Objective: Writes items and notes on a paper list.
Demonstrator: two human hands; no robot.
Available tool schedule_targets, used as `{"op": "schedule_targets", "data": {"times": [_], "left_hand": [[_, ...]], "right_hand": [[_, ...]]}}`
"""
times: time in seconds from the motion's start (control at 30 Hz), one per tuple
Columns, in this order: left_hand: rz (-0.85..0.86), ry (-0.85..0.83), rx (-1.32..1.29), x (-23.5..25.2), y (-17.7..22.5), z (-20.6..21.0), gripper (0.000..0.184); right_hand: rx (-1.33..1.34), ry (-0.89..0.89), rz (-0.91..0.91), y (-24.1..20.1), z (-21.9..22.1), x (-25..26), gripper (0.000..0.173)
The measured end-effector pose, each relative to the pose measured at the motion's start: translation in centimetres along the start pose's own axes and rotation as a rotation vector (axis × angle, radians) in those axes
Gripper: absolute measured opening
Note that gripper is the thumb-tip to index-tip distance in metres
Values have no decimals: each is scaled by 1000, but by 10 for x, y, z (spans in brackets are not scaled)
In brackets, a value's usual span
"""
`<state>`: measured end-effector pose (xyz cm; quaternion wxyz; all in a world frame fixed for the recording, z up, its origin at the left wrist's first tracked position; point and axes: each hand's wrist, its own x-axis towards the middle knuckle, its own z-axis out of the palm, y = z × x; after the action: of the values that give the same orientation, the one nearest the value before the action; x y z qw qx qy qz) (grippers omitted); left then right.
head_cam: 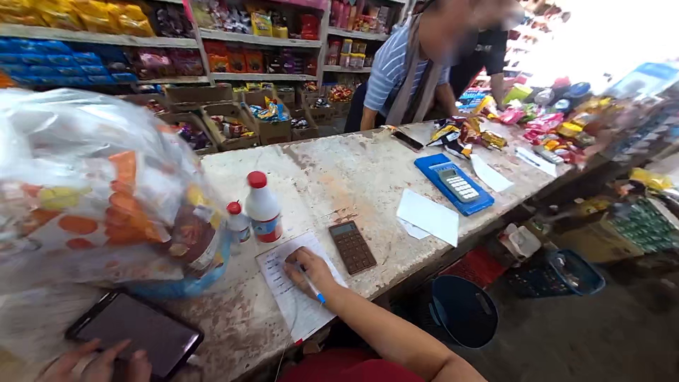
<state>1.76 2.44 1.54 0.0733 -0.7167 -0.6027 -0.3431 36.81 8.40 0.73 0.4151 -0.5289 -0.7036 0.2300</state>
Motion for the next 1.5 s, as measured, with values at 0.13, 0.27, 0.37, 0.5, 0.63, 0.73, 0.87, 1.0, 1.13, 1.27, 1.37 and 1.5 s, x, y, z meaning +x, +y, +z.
{"op": "schedule_targets", "data": {"times": [0.13, 0.27, 0.37, 0.5, 0.63, 0.73, 0.87, 1.0, 1.13, 1.27, 1.37, 1.5], "left_hand": [[-22, 57, 24, -7, 2, 8, 40], [-107, 37, 21, -7, -2, 20, 38], [-136, 18, 32, -7, 0, 22, 36], [-144, 44, 4, -7, 2, 20, 31], [-164, 78, 19, -4, 6, 9, 23], [-161, 97, 38, -2, 7, -2, 18], [-171, 78, 125, -5, 5, -7, 24], [-202, 74, 205, -12, 3, -5, 28], [-188, 63, 225, -15, -1, -4, 34], [-170, 47, 261, -17, -1, -3, 42], [-181, 14, 278, -18, 0, -2, 46], [-189, -10, 300, -18, -1, -1, 52]], "right_hand": [[-45, -35, 70, -6, 2, -3, 25], [-67, -9, 1, 3, 7, -2, 22], [-65, 4, -28, 7, 9, -3, 23], [-32, 29, -39, 11, 10, -2, 25], [-10, 26, -51, 11, 9, -3, 25], [-16, 21, -35, 7, 9, -3, 26], [-17, 21, -29, 5, 8, -4, 24], [-17, 27, -48, 6, 8, -4, 24], [-19, 30, -56, 8, 8, -3, 24], [-22, 34, -64, 10, 9, -4, 25], [-26, 36, -66, 10, 9, -4, 25], [-29, 31, -60, 9, 9, -4, 25]]}}
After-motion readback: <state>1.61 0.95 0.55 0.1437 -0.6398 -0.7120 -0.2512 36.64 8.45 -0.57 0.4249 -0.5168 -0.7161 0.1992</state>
